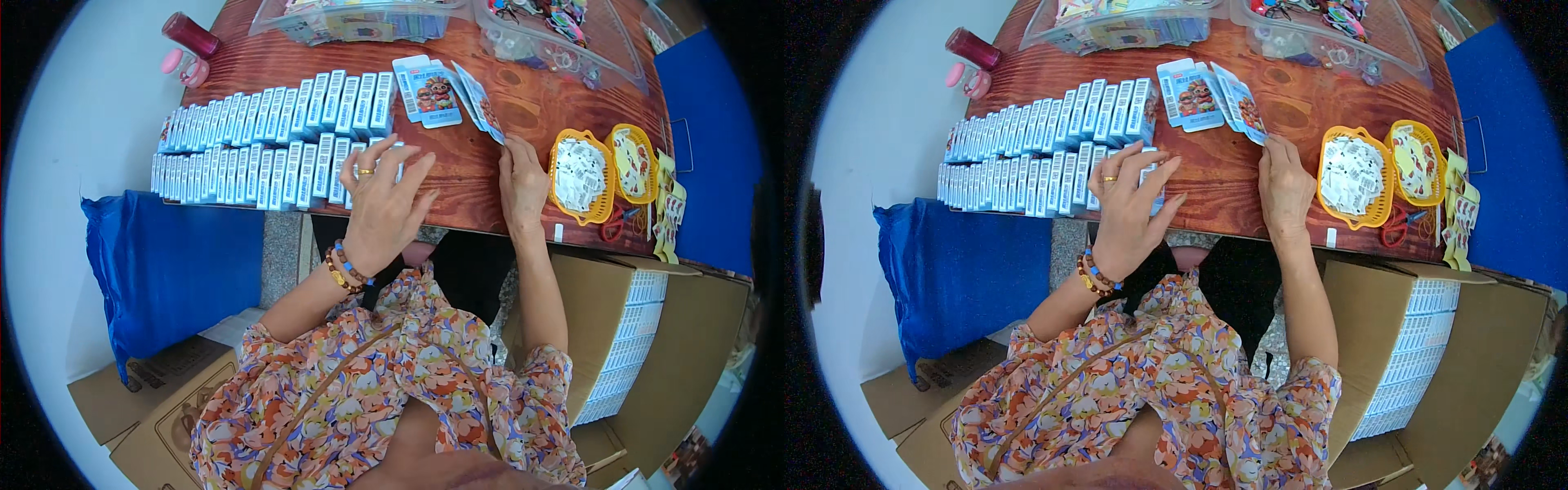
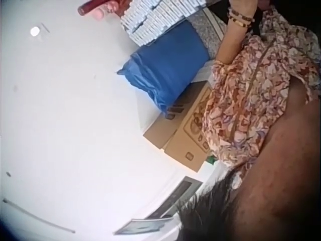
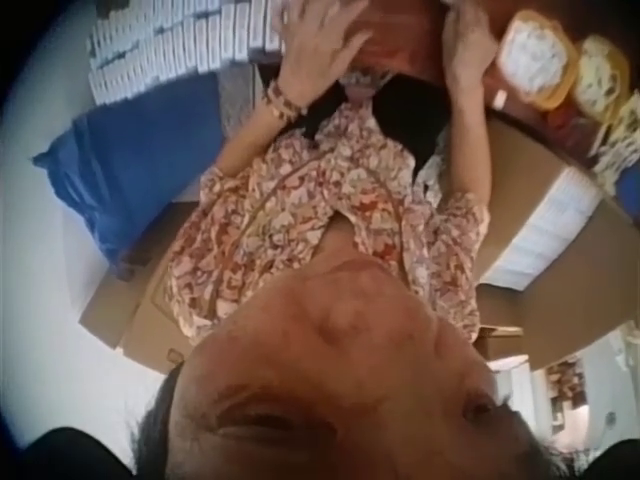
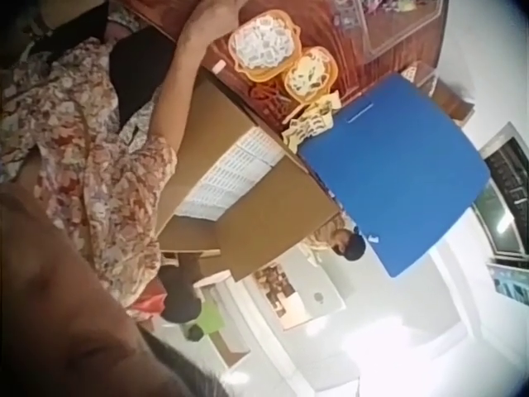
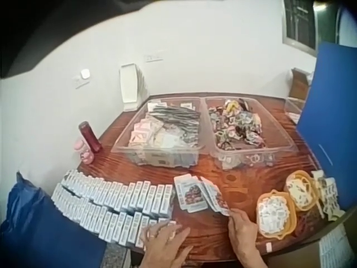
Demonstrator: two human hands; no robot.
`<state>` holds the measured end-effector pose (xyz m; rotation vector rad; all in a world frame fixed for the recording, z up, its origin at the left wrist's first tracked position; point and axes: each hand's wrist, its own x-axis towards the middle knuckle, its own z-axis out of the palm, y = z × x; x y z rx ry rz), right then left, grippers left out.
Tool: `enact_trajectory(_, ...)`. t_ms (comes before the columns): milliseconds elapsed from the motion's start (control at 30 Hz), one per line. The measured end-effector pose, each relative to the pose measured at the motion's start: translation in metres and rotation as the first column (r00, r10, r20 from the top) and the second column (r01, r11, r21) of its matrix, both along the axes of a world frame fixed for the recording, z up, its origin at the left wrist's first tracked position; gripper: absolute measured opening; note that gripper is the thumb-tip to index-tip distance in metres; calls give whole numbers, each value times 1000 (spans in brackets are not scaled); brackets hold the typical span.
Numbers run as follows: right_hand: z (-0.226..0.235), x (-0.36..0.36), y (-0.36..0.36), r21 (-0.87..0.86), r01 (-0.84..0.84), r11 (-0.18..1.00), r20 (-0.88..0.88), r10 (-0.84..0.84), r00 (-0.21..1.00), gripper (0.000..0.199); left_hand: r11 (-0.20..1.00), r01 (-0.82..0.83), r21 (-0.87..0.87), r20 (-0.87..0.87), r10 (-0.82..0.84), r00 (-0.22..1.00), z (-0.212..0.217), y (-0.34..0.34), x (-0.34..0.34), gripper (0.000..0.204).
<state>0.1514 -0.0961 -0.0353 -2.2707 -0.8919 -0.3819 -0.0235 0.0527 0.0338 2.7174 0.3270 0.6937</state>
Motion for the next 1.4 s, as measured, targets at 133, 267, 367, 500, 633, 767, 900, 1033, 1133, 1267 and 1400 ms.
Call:
enact_trajectory(133, -5, -4, -5, 215, -43, 976, 72, 28, 997, 18, 963, 202, -177, 197, -166, 966, 5, -21, 11, 43)
enact_trajectory(267, -11, -9, -7, 316, 6, 949, 25, -15, 1000, 20, 699, 264, -664, 160, -213, 964, -20, -43, 22, 42)
enact_trajectory(367, -18, -5, -13, 247, 31, 969, -31, -24, 999, 21, 615, 174, -769, 93, -162, 982, -33, -46, 32, 44)
enact_trajectory(500, -5, -11, -22, 255, 12, 967, 40, -23, 999, 25, 539, 103, -836, 39, -129, 991, -37, -45, 34, 46)
enact_trajectory(633, 10, -17, -25, 263, -3, 965, 114, -28, 993, 27, 442, 70, -894, 30, -98, 995, -39, -43, 34, 49)
enact_trajectory(767, 17, -30, -38, 248, -119, 961, 198, 70, 978, 29, 225, 126, -966, 123, -27, 992, -47, -46, 38, 61)
enact_trajectory(900, 26, -57, -62, 142, -288, 947, 262, 245, 933, 31, -196, 216, -956, 211, 46, 976, -30, -44, 50, 50)
enact_trajectory(1033, 20, -76, -75, 82, -419, 904, 159, 403, 901, 29, -179, 232, -956, 246, -60, 967, -31, -36, 54, 37)
enact_trajectory(1133, 22, -76, -88, 100, -432, 896, -50, 438, 898, 25, 8, 153, -988, 149, -172, 974, -30, -36, 48, 36)
enact_trajectory(1267, 68, -44, -71, 309, 54, 950, 17, -62, 998, 19, 208, 237, -949, 158, -338, 928, -30, -42, 41, 44)
enact_trajectory(1400, 68, -22, -69, 438, 1, 899, -729, 355, 585, 13, 425, 242, -872, 71, -381, 922, -29, -46, 36, 58)
